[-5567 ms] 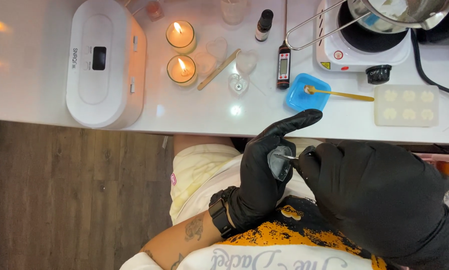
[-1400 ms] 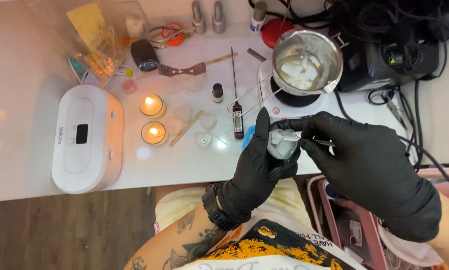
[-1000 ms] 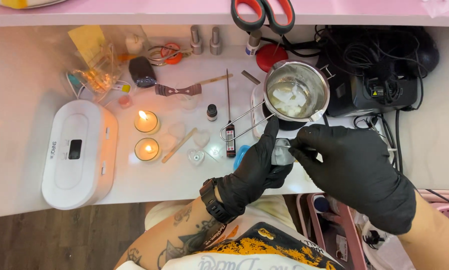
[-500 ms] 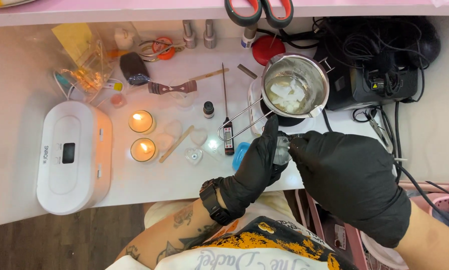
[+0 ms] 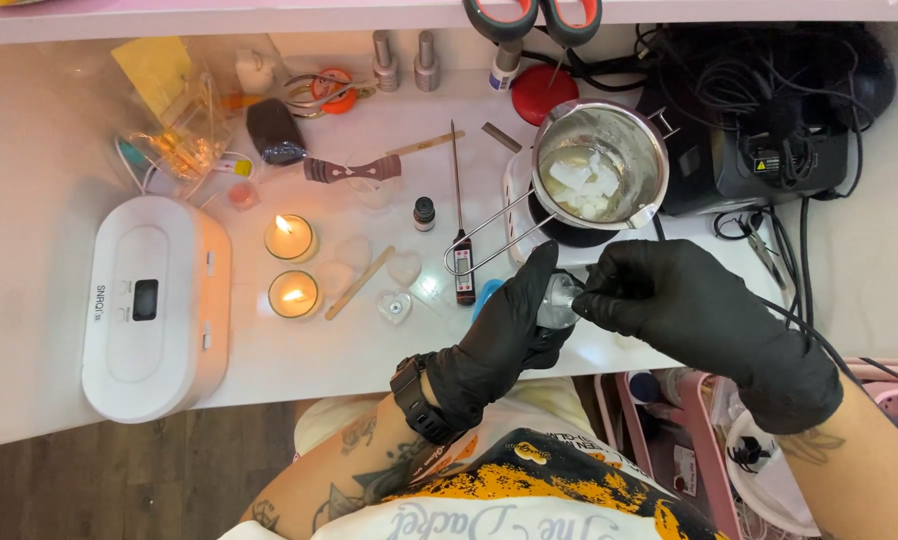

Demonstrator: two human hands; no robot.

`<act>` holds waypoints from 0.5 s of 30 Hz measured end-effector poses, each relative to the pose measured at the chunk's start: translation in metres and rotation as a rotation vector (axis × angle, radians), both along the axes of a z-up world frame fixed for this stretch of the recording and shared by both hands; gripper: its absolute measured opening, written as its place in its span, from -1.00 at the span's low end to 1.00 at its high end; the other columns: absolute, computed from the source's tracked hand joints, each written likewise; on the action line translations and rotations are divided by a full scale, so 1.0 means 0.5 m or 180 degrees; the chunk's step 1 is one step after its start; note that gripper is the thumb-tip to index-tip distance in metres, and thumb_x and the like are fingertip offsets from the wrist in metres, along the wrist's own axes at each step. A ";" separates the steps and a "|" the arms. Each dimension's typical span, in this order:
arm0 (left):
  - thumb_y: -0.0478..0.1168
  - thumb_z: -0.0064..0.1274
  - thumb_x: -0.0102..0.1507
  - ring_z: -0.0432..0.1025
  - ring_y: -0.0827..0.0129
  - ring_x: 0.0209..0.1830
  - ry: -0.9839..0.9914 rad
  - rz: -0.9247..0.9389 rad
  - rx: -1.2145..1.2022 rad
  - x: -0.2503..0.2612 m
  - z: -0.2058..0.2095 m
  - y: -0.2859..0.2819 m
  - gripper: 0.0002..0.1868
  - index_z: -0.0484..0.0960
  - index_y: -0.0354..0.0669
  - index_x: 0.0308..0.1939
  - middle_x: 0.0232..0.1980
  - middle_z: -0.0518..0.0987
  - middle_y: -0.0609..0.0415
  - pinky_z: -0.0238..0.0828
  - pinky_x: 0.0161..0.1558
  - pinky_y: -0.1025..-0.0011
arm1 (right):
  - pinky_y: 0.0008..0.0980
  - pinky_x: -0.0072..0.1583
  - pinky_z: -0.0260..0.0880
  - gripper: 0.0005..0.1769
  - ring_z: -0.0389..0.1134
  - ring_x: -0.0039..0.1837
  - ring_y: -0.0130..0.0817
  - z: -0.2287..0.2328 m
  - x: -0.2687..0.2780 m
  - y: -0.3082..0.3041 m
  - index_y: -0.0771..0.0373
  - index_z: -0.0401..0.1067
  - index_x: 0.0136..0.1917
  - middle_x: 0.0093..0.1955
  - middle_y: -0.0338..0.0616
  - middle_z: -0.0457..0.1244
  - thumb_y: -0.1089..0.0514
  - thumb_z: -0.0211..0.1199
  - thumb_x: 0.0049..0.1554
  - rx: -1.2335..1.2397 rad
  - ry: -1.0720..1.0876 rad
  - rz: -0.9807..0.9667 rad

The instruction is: Preparing heart-shaped molds for wax melts by using tweezers to place small decorations or wicks inside.

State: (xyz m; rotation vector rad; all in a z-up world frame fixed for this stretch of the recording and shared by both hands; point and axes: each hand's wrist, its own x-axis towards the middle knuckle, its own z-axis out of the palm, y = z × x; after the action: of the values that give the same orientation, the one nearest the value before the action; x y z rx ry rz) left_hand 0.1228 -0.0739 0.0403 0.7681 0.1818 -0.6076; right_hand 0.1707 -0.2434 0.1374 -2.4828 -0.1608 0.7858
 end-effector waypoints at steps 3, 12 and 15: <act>0.29 -0.23 0.44 0.02 0.53 -0.75 0.0230 -0.0039 -0.0260 0.000 -0.015 -0.001 -0.41 0.43 -0.03 -0.47 -0.62 0.24 0.27 -0.13 -0.64 0.48 | -0.38 -0.20 0.35 -0.78 0.28 -0.30 -0.52 -0.031 0.014 -0.040 0.29 0.59 -0.14 -0.37 -0.20 0.37 0.10 0.42 0.00 0.1065 0.0354 -0.0166; 0.18 -0.32 0.44 -0.05 0.54 -0.73 0.0399 0.0089 -0.0722 0.043 0.075 -0.011 -0.40 0.62 -0.27 0.00 -0.52 0.42 0.09 -0.16 -0.65 0.51 | -0.38 -0.16 0.36 -0.84 0.37 -0.25 -0.44 -0.004 0.106 -0.079 0.26 0.58 -0.10 -0.30 -0.14 0.40 0.13 0.39 0.10 0.0647 -0.1185 -0.0496; 0.31 -0.35 0.46 -0.08 0.58 -0.76 -0.0039 -0.0061 -0.0764 0.040 0.033 -0.014 -0.18 0.63 -0.49 -0.07 -0.67 0.09 0.28 -0.15 -0.66 0.53 | -0.28 -0.15 0.37 -0.74 0.42 -0.25 -0.22 -0.033 0.142 -0.069 0.29 0.58 -0.05 -0.25 -0.02 0.40 0.05 0.45 0.14 -0.0177 -0.2382 -0.0098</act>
State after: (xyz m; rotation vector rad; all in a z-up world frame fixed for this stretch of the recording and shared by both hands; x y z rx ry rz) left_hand 0.1426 -0.0808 0.0570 0.5418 0.0881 -0.6299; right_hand 0.2416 -0.2779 0.1208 -2.7032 -0.3622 -0.1883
